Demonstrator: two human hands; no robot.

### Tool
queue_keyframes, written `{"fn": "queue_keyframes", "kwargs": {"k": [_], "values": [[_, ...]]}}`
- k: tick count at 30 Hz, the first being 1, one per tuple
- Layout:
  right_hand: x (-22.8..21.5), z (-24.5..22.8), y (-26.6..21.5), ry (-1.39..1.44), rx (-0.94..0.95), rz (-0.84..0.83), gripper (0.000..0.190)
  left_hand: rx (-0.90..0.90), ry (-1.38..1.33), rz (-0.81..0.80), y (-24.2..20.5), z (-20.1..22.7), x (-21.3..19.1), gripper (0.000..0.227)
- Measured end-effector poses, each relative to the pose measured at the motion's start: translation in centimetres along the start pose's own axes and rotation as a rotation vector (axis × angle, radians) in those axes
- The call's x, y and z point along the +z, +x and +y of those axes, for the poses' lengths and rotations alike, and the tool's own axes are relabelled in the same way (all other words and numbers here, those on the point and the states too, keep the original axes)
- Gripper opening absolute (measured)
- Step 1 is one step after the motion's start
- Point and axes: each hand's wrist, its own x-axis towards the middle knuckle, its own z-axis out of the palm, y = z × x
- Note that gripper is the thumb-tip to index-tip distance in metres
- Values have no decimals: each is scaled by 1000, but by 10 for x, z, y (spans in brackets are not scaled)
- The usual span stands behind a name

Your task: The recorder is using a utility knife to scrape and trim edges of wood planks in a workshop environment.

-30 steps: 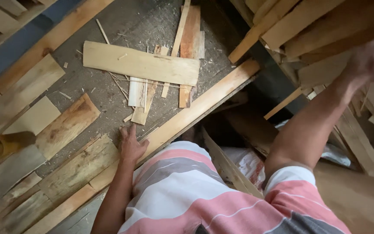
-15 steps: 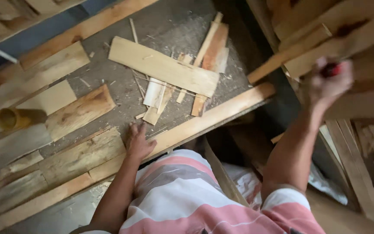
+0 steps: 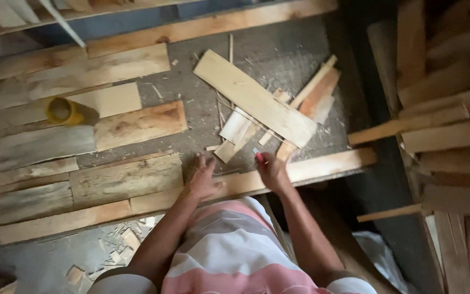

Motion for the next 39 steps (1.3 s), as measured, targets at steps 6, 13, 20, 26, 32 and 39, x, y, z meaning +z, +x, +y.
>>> {"fn": "queue_keyframes", "kwargs": {"k": [6,13,20,26,32,39], "values": [[30,-53,16,-128,-42,-117,24,98,-62,44,17,-35,19,88],[37,-97,76,-242,-82,-126,26,117,111,272,68,-56,42,43],[63,-115,117,-253,-118,-72,27,53,60,163,89,-44,18,26],[104,-74,123,-141,11,-116,29,63,63,68,73,-41,10,25],[113,-93,104,-294,-31,-89,34,82,71,-28,39,-15,-31,30],[126,-64,109,-248,-62,-42,35,187,148,-32,33,-19,-37,25]]}}
